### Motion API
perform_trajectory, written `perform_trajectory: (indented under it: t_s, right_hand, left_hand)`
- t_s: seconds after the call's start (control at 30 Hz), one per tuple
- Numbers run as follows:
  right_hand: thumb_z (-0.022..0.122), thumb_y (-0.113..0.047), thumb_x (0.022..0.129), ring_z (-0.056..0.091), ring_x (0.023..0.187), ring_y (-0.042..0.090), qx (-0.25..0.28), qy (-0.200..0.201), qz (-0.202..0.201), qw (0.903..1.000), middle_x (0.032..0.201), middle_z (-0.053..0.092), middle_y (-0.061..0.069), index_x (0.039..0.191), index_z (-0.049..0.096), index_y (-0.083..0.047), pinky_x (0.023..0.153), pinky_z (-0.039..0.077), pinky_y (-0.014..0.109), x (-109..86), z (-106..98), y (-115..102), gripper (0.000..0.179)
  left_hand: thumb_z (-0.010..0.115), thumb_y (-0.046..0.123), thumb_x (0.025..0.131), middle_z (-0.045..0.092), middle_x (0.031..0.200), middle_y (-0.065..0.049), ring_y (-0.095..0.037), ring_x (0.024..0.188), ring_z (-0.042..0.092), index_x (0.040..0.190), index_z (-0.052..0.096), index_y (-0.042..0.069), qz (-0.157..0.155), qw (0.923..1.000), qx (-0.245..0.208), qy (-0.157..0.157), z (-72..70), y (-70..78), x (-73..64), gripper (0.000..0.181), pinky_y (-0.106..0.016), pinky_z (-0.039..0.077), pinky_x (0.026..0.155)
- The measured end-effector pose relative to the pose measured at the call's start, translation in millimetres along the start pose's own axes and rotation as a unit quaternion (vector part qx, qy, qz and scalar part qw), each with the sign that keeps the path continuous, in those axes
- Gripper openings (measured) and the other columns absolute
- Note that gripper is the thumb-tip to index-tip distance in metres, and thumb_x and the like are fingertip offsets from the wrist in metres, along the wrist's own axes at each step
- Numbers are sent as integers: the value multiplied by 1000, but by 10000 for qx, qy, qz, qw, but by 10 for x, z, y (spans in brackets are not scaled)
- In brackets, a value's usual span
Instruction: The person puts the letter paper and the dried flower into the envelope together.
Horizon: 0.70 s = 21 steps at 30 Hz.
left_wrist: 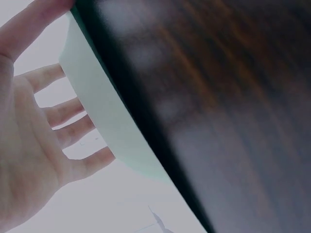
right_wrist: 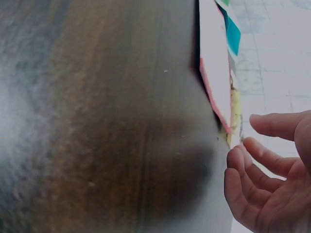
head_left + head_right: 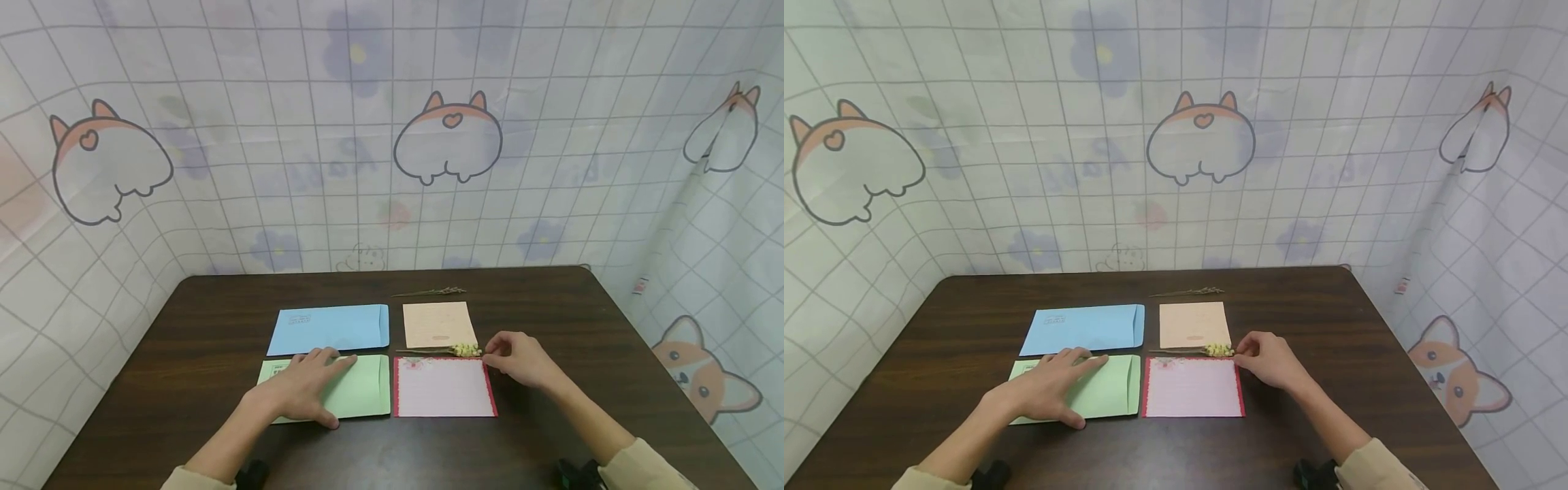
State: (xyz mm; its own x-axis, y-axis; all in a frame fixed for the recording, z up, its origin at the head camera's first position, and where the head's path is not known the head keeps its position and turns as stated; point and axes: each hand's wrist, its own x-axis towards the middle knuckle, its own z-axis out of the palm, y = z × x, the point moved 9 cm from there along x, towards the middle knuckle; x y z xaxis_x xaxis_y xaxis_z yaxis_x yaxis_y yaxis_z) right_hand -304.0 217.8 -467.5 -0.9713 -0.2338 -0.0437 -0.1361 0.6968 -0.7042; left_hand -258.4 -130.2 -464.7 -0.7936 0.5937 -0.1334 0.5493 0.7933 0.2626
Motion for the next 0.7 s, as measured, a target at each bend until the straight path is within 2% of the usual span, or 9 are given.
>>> perform_trajectory:
  t_s: [0.27, 0.43, 0.7]
  right_hand:
    - [82, -22, 89, 54, 76, 19, -223, -69, -49, 9997, 88, 61, 3, 103, 70, -2, 66, 46, 36, -2, 65, 7, 27]
    - [82, -20, 87, 55, 81, 20, -413, -18, -58, 9991, 92, 61, 4, 103, 71, -4, 69, 47, 37, 7, 114, 24, 26]
    - [84, -15, 84, 55, 83, 20, -671, 103, -137, 9976, 90, 60, 3, 96, 71, -8, 73, 48, 38, 0, 140, -1, 19]
  left_hand:
    - [91, 47, 73, 46, 143, -13, -35, 130, 44, 157, 43, 14, -42, 9999, -142, -49, -9, 4, -16, 102, -62, 36, 102]
    - [91, 47, 73, 46, 144, -13, -35, 131, 44, 157, 43, 15, -63, 9998, -153, -62, -14, 2, -23, 102, -63, 36, 103]
    - [91, 47, 73, 45, 144, -14, -35, 131, 44, 157, 43, 15, -58, 9998, -161, -44, -15, -2, -27, 101, -63, 35, 103]
